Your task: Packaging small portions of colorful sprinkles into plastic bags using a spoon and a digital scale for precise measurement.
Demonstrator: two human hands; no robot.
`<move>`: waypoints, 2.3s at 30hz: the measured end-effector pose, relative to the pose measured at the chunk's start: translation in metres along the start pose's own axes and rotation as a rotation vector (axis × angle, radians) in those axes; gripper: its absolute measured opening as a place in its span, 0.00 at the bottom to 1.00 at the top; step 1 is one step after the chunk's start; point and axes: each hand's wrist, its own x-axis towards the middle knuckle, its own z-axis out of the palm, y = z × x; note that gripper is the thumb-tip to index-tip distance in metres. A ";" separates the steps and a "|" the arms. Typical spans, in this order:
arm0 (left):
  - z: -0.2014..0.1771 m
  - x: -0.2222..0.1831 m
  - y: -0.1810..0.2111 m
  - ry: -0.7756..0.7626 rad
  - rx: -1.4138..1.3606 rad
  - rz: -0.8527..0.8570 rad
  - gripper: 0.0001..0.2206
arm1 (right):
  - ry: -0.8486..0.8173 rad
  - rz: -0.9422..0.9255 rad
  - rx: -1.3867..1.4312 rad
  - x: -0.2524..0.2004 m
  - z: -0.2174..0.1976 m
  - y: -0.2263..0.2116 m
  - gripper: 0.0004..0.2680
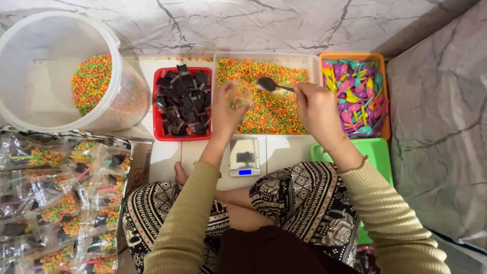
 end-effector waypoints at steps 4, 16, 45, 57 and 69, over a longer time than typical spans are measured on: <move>-0.015 -0.004 0.019 0.029 -0.104 -0.072 0.32 | -0.100 0.129 -0.016 -0.029 0.082 0.072 0.06; -0.052 -0.012 0.025 -0.021 -0.079 -0.102 0.29 | -0.253 0.701 0.758 -0.073 0.157 0.106 0.06; -0.012 -0.022 0.034 0.072 -0.018 0.104 0.31 | 0.120 0.189 0.050 -0.049 0.045 0.049 0.07; -0.044 -0.075 0.057 0.152 -0.092 0.216 0.30 | 0.132 0.043 0.391 -0.073 0.034 -0.044 0.11; -0.113 -0.140 0.035 0.089 -0.010 0.435 0.53 | 0.095 0.200 0.308 -0.122 0.075 -0.090 0.04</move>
